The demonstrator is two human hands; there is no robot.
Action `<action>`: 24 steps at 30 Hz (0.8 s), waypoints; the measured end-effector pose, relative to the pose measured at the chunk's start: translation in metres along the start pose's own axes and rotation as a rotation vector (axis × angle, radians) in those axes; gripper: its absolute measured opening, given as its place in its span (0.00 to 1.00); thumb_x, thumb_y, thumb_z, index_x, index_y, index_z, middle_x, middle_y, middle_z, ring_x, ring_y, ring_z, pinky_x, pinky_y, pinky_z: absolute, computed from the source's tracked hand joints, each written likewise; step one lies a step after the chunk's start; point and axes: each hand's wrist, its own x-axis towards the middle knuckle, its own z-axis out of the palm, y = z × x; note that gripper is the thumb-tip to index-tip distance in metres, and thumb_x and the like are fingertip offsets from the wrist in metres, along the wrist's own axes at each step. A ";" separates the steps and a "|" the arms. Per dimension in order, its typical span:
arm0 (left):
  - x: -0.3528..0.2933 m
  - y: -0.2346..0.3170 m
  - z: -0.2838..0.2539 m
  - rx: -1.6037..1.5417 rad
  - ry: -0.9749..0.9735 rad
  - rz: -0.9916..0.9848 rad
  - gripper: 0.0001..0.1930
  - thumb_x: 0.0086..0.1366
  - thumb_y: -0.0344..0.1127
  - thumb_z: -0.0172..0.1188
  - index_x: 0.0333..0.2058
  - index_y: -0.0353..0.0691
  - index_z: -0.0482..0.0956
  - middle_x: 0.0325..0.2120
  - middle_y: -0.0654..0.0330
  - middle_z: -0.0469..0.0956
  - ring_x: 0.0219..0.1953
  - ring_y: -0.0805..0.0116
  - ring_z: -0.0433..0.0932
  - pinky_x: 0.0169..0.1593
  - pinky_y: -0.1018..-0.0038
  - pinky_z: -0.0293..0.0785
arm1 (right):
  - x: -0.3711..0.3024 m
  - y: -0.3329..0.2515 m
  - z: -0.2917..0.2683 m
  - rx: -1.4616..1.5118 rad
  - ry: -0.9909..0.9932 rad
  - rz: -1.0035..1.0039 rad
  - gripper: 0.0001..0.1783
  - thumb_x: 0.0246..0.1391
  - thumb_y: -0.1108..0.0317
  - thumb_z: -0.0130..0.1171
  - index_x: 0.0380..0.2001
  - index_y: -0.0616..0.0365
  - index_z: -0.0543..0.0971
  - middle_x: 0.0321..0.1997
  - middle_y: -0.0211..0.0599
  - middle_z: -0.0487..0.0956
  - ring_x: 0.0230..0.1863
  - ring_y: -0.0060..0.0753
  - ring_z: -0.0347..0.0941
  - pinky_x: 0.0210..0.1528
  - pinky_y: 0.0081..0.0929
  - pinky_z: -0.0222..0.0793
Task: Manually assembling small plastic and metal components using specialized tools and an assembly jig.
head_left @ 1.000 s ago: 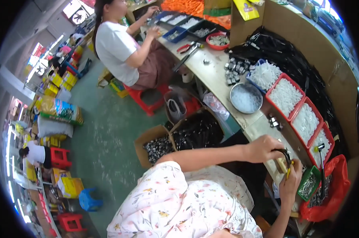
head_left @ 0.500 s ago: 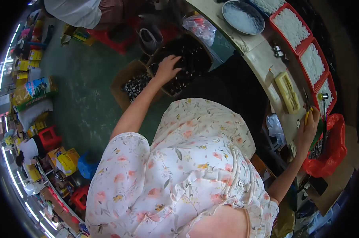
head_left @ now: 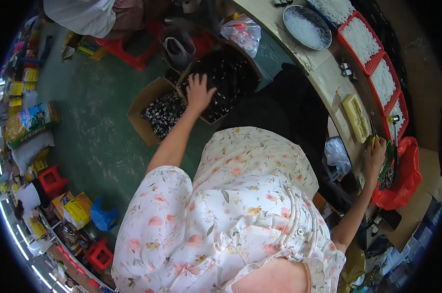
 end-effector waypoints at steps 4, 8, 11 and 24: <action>0.018 -0.023 -0.001 -0.086 -0.203 -0.210 0.39 0.62 0.55 0.62 0.66 0.43 0.61 0.69 0.48 0.54 0.71 0.40 0.48 0.65 0.38 0.55 | 0.004 0.001 0.004 0.022 -0.032 0.087 0.21 0.60 0.70 0.55 0.56 0.66 0.73 0.60 0.49 0.69 0.60 0.51 0.68 0.62 0.38 0.63; -0.003 0.022 -0.005 -0.025 -0.170 -0.015 0.40 0.62 0.58 0.61 0.68 0.48 0.60 0.70 0.49 0.52 0.72 0.40 0.47 0.66 0.38 0.54 | 0.001 -0.008 -0.003 0.013 -0.061 0.050 0.23 0.61 0.67 0.56 0.58 0.64 0.73 0.62 0.48 0.68 0.63 0.49 0.67 0.63 0.38 0.63; -0.024 0.033 0.007 -0.040 -0.274 0.070 0.38 0.59 0.56 0.64 0.65 0.51 0.65 0.70 0.51 0.52 0.71 0.41 0.49 0.64 0.39 0.57 | 0.008 -0.027 -0.016 0.116 -0.075 0.068 0.24 0.60 0.64 0.60 0.58 0.59 0.75 0.64 0.46 0.68 0.65 0.48 0.66 0.64 0.39 0.62; -0.067 0.004 0.007 -0.101 -0.056 0.178 0.06 0.55 0.35 0.64 0.32 0.46 0.84 0.46 0.57 0.73 0.47 0.55 0.72 0.45 0.58 0.72 | -0.002 -0.021 -0.046 0.043 -0.043 0.055 0.20 0.60 0.64 0.60 0.55 0.56 0.77 0.64 0.47 0.69 0.66 0.49 0.64 0.66 0.38 0.59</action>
